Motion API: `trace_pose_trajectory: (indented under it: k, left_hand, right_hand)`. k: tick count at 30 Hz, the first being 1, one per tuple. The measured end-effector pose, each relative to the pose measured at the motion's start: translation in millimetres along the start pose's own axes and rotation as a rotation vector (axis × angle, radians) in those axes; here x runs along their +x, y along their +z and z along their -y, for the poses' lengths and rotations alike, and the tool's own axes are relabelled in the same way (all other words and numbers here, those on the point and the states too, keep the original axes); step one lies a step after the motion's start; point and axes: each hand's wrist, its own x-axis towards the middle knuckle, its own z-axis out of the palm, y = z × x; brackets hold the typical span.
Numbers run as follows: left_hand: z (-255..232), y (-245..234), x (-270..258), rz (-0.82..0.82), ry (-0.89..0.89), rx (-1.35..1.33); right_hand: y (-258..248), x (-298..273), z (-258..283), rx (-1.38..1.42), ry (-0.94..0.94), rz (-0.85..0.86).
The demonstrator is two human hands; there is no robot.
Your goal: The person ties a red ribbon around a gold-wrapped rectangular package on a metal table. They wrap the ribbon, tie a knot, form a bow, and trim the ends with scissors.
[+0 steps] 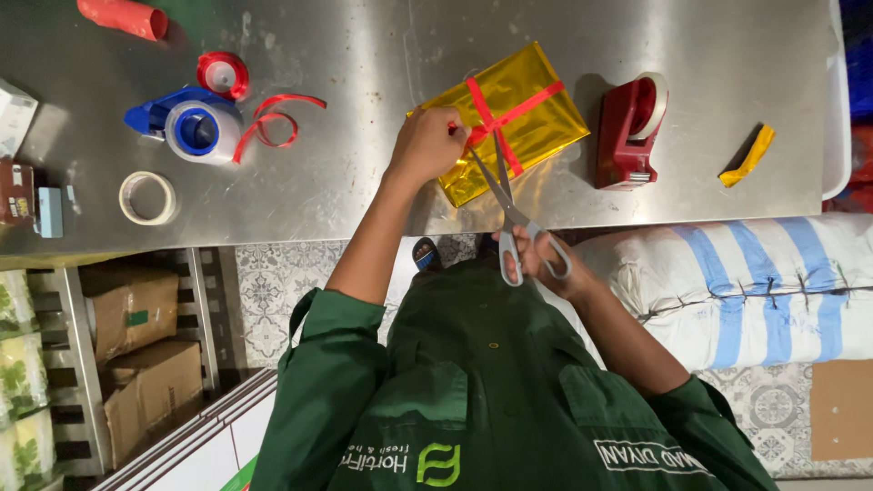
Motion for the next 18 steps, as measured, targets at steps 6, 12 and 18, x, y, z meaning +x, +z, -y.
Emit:
trace_pose_trajectory:
  k: [6, 12, 18]
  left_hand:
    - [7, 16, -9, -0.055, -0.057, 0.007]
    - [9, 19, -10, -0.028, -0.154, -0.043]
    - [9, 14, -9, -0.006, -0.165, -0.125]
  right_hand:
    - [17, 16, 19, -0.194, -0.002, -0.157]
    - [39, 30, 58, -0.515, 0.021, -0.235]
    - [51, 40, 72, -0.499, 0.044, -0.287]
